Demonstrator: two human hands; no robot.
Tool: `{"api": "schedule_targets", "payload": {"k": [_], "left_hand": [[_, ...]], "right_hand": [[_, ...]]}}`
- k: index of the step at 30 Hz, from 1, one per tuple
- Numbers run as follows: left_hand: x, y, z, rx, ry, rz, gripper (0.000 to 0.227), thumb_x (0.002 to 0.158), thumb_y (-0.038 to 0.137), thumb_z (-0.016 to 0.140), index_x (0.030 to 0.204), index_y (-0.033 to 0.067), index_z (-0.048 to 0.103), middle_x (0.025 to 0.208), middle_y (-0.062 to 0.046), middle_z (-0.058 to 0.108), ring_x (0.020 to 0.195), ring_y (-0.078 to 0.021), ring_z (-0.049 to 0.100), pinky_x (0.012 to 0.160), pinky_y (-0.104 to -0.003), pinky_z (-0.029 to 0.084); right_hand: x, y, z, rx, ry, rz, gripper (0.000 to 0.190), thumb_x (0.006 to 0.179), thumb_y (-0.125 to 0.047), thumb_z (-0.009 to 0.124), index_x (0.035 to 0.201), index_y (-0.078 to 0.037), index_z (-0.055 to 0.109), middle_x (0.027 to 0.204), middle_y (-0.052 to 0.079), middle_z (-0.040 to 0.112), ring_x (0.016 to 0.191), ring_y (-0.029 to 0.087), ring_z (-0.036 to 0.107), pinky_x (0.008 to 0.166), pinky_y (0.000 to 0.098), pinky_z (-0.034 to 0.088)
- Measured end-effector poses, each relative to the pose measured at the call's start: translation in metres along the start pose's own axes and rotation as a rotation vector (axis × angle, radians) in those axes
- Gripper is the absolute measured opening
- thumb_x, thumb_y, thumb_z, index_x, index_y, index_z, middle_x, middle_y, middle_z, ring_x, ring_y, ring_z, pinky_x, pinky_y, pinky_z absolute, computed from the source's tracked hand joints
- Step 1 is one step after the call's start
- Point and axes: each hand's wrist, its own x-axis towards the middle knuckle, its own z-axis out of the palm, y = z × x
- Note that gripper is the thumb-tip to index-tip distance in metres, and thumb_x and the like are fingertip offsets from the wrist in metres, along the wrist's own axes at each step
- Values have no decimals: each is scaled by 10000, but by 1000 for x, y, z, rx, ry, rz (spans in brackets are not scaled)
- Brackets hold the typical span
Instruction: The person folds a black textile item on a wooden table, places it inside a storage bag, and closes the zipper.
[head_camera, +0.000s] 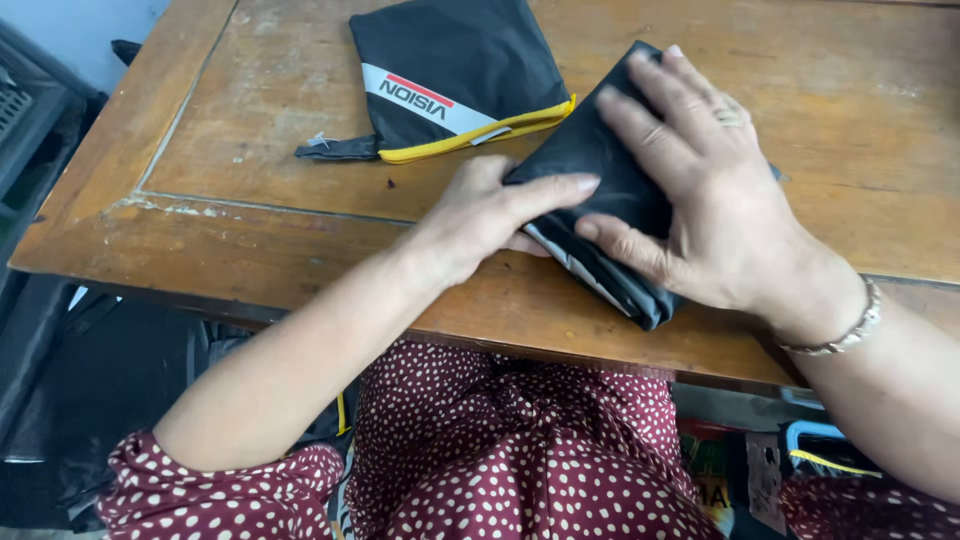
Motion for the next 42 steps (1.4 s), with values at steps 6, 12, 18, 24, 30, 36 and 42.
{"api": "schedule_targets", "payload": {"k": [6, 12, 18, 24, 30, 36, 42], "left_hand": [[-13, -20, -12, 218, 123, 478, 461, 717, 416, 782, 1028, 80, 735, 970, 13, 734, 902, -99, 670, 771, -242, 559], [-44, -25, -12, 406, 171, 862, 456, 831, 360, 770, 1113, 17, 668, 1009, -63, 714, 904, -165, 663, 792, -289, 553], [-51, -23, -19, 498, 207, 879, 484, 855, 386, 745, 1156, 20, 648, 1025, -66, 668, 958, -188, 641, 847, -294, 519], [-37, 3, -57, 547, -134, 717, 559, 923, 417, 653, 1375, 97, 575, 1306, -5, 659, 1144, -106, 614, 824, -239, 543], [19, 3, -120, 1258, 316, 878, 665, 899, 301, 848, 1372, -83, 580, 1252, -202, 510, 1114, -422, 572, 994, -509, 438], [63, -12, -127, 1509, 201, 639, 569, 844, 325, 817, 1298, 19, 662, 1207, -203, 550, 1071, -460, 579, 858, -566, 511], [89, -21, -128, 1547, 269, 708, 289, 982, 327, 717, 950, 45, 770, 936, -198, 611, 886, -483, 615, 752, -597, 539]], "right_hand": [[1, 14, -28, 437, -26, 136, 1190, 809, -217, 856, 1624, -28, 9, 1735, 321, 217, 1640, 374, 236, 1343, 458, 173], [6, 35, -35, 1014, -346, 589, 774, 743, -297, 636, 1453, -56, 445, 1331, 74, 638, 1156, 183, 642, 918, 339, 572], [6, 30, -27, 1128, -265, 725, 630, 706, -196, 704, 1285, 31, 603, 1173, 138, 726, 1028, 244, 704, 864, 364, 586], [-5, 58, -24, 1025, -146, 728, 549, 738, -164, 735, 1252, -34, 592, 1148, 64, 702, 986, 161, 670, 851, 296, 571], [-11, 87, -22, 920, -48, 750, 579, 776, -212, 739, 1314, -88, 563, 1224, 26, 673, 1063, 127, 659, 944, 253, 563], [-15, 99, -23, 850, -10, 766, 559, 798, -319, 750, 1300, -125, 597, 1200, -13, 675, 1056, 87, 656, 902, 218, 556], [-24, 122, -24, 827, 28, 686, 753, 765, -383, 735, 1442, -111, 547, 1375, 8, 658, 1226, 110, 666, 1064, 232, 575]]}}
